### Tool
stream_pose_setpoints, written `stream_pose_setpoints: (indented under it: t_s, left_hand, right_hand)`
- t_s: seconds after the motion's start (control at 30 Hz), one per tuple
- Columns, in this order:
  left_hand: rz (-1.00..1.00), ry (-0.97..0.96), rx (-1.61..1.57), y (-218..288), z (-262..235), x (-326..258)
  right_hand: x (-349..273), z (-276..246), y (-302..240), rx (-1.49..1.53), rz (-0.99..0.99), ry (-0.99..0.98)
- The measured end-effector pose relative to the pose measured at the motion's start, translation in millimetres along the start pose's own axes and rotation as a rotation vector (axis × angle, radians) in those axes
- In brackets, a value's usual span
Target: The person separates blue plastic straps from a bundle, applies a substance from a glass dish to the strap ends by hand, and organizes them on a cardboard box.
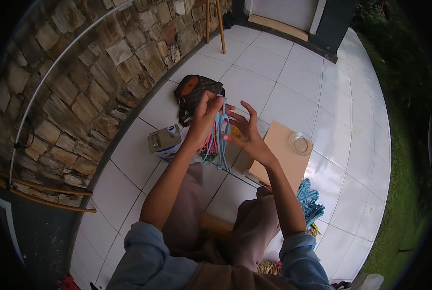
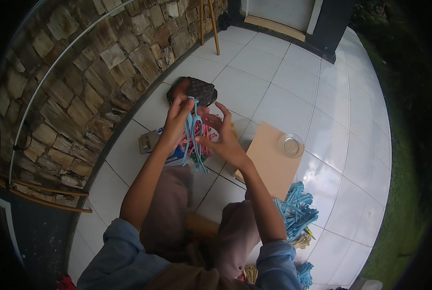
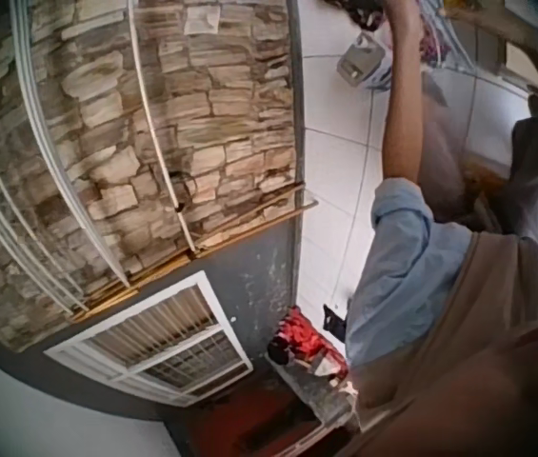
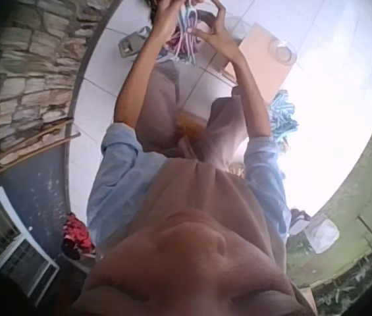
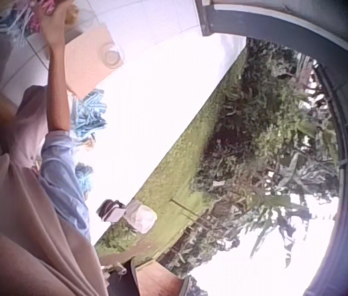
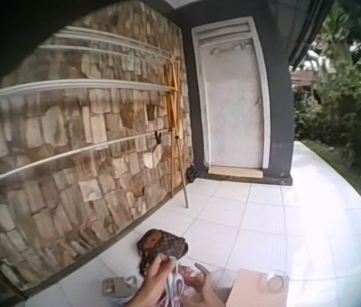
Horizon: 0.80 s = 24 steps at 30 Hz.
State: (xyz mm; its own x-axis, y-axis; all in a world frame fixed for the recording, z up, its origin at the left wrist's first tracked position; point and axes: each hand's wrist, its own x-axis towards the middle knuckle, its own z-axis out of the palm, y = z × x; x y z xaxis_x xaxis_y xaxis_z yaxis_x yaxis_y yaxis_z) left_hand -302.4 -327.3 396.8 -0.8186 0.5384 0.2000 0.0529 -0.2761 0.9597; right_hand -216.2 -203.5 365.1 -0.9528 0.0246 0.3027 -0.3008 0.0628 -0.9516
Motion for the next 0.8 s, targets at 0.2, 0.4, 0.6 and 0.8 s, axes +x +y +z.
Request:
stream_pose_setpoints:
  t_s: [0.2,0.4,0.6,0.8]
  left_hand:
    - [-0.44,0.11,0.024,-121.2,-38.2,52.2]
    - [-0.907,0.046,0.022,-328.0,-69.1,8.9]
    - [-0.952,0.157,-0.047,-431.6,-82.3,-36.9]
    - [-0.817,0.135,0.192,-446.4,-71.4,-26.4]
  right_hand:
    - [33.2,35.6,119.5,0.166,0.262,0.396]
    - [0.0,45.3,300.5,-0.08,0.864,0.837]
    - [-22.5,49.1,383.2,0.137,1.057,0.883]
    - [-29.9,46.8,397.5,-0.14,1.103,0.883]
